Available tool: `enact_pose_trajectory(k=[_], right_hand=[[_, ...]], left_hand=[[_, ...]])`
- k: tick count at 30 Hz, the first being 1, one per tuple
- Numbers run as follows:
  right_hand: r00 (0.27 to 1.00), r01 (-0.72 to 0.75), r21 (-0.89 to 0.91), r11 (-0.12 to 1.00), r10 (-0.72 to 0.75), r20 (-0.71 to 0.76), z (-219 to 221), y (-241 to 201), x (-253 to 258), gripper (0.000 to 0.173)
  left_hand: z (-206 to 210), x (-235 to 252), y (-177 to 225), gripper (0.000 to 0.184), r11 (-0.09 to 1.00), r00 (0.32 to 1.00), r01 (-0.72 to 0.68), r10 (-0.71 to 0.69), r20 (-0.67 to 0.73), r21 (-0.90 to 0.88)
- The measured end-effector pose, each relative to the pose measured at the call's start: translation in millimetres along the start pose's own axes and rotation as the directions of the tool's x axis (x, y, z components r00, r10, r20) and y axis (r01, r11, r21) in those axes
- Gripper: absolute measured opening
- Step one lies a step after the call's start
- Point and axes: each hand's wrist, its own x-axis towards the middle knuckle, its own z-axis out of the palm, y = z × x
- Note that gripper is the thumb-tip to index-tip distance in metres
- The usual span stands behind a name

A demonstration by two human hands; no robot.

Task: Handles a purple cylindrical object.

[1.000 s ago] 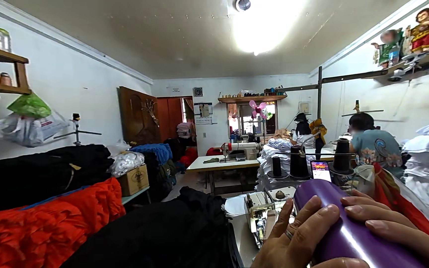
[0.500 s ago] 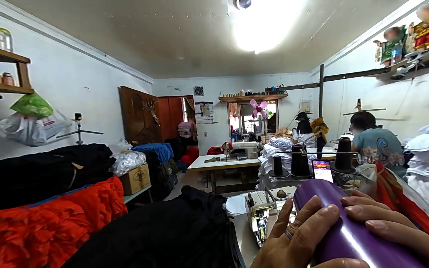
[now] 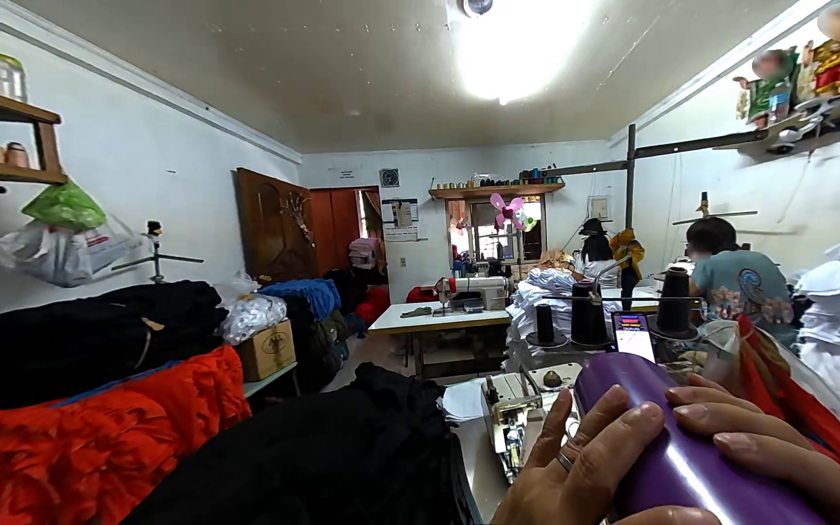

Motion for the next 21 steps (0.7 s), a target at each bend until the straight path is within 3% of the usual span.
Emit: enact_pose_trajectory(k=[21], right_hand=[[1.000, 0.004, 0.001, 1.000, -0.004, 0.002, -0.7, 1.1, -4.1, 0.067]], left_hand=[[-0.2, -1.9, 0.1, 0.028, 1.000, 1.000, 0.006, -0.006, 0.023, -0.005]])
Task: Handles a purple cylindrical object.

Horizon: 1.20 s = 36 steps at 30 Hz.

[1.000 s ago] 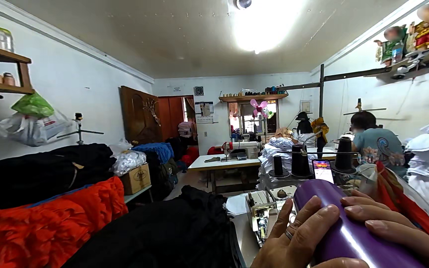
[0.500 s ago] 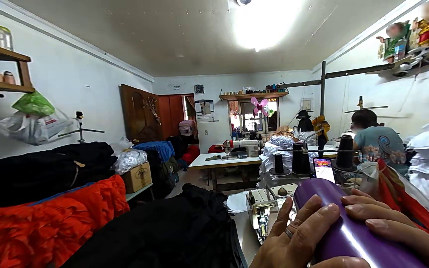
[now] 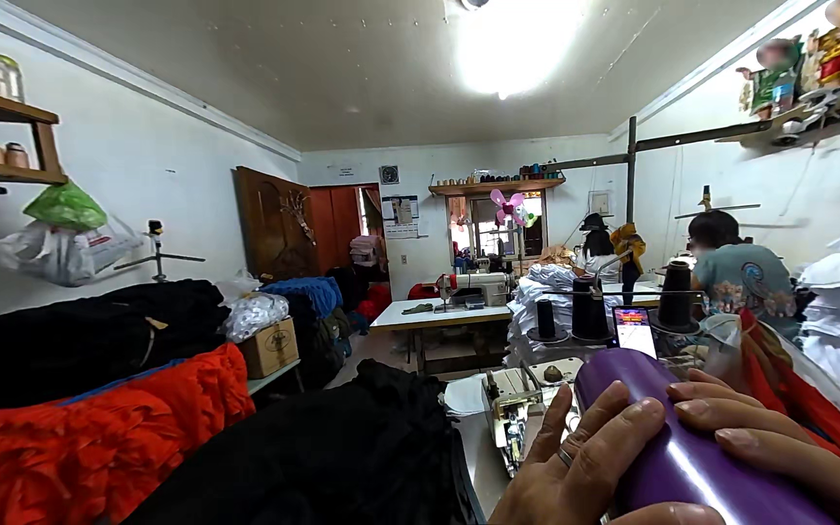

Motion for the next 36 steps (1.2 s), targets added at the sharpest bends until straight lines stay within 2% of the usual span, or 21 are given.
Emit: enact_pose_trajectory(k=[8, 20, 24, 27, 36], right_hand=[[1.000, 0.007, 0.001, 1.000, -0.007, -0.012, 1.7, 1.6, -0.7, 0.067], [1.000, 0.011, 0.001, 1.000, -0.010, -0.004, 1.4, 3.6, -3.3, 0.067], [1.000, 0.001, 0.000, 1.000, -0.001, -0.007, 1.8, 2.9, -4.1, 0.067], [1.000, -0.014, 0.011, 1.000, 0.014, -0.004, 1.1, 0.6, -5.3, 0.066], [1.000, 0.000, -0.015, 1.000, -0.001, -0.021, 2.2, 2.9, -4.4, 0.066]], left_hand=[[-0.2, -2.1, -2.5, 0.035, 1.000, 1.000, -0.017, 0.017, 0.015, 0.026], [0.3, -2.8, -1.2, 0.032, 1.000, 1.000, 0.002, -0.003, 0.004, 0.007], [0.3, -3.3, -2.5, 0.038, 1.000, 1.000, -0.006, 0.006, 0.008, 0.014], [1.2, -2.6, -1.8, 0.032, 1.000, 1.000, 0.002, -0.002, 0.003, 0.014], [1.5, -3.9, -3.3, 0.035, 1.000, 1.000, -0.009, 0.009, 0.007, 0.021]])
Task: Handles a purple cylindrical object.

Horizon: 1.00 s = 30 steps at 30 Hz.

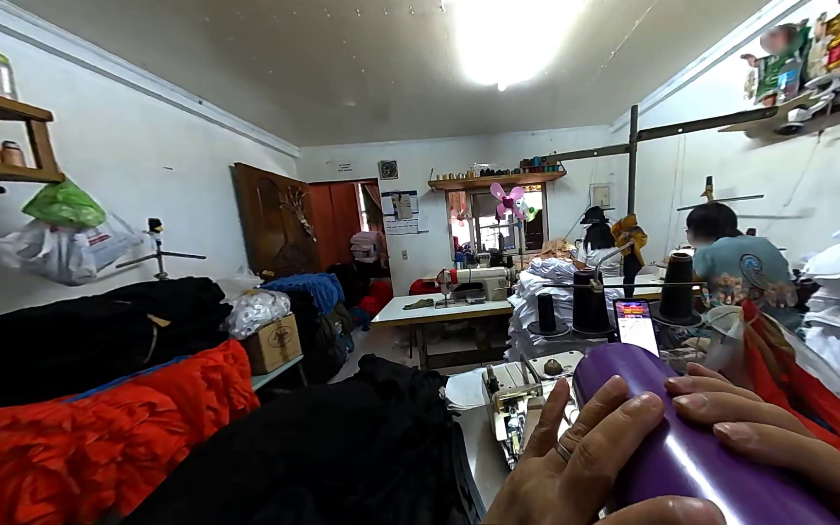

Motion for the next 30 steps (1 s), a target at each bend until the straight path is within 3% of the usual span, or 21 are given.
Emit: enact_pose_trajectory(k=[30], right_hand=[[1.000, -0.017, 0.012, 1.000, 0.017, 0.000, -1.2, 0.1, -2.2, 0.066]], left_hand=[[1.4, -0.9, -2.5, 0.038, 1.000, 1.000, -0.017, 0.017, 0.009, 0.016]])
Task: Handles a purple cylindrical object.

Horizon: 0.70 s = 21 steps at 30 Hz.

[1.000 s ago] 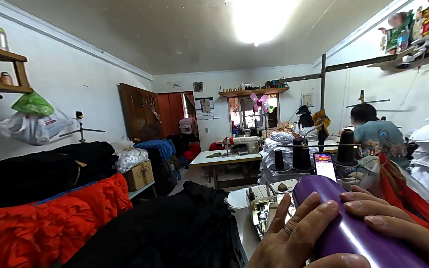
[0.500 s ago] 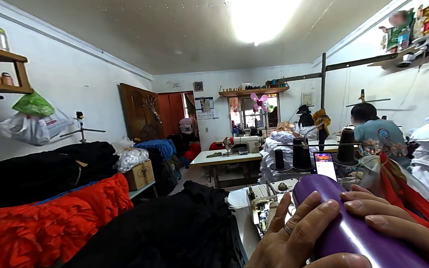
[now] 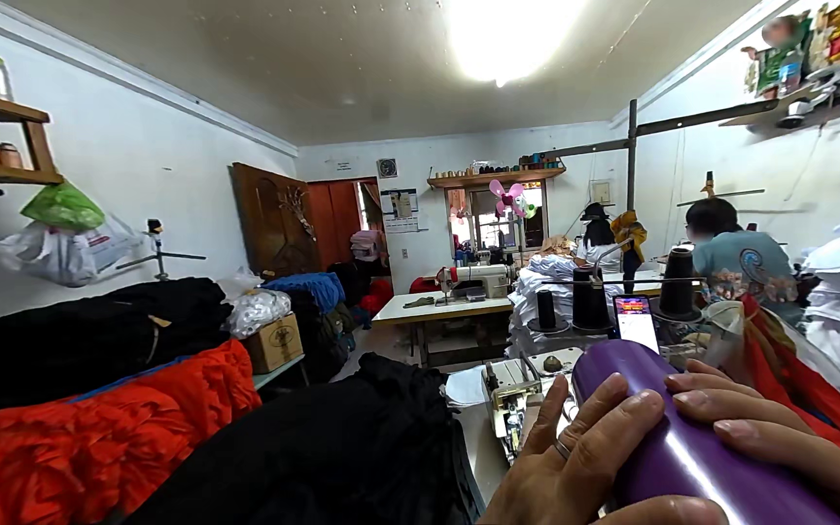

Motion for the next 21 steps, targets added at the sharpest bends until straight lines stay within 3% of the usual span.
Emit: enact_pose_trajectory(k=[8, 21], right_hand=[[1.000, -0.003, -0.007, 1.000, 0.003, -0.002, -0.2, -0.2, -2.0, 0.065], [1.000, -0.009, -0.006, 1.000, 0.009, 0.002, -0.6, 1.1, -4.0, 0.066]], left_hand=[[1.8, 0.4, 1.7, 0.029, 1.000, 1.000, 0.014, -0.014, -0.008, 0.005], [2.7, -1.3, -1.5, 0.031, 1.000, 1.000, -0.014, 0.014, -0.004, 0.024]])
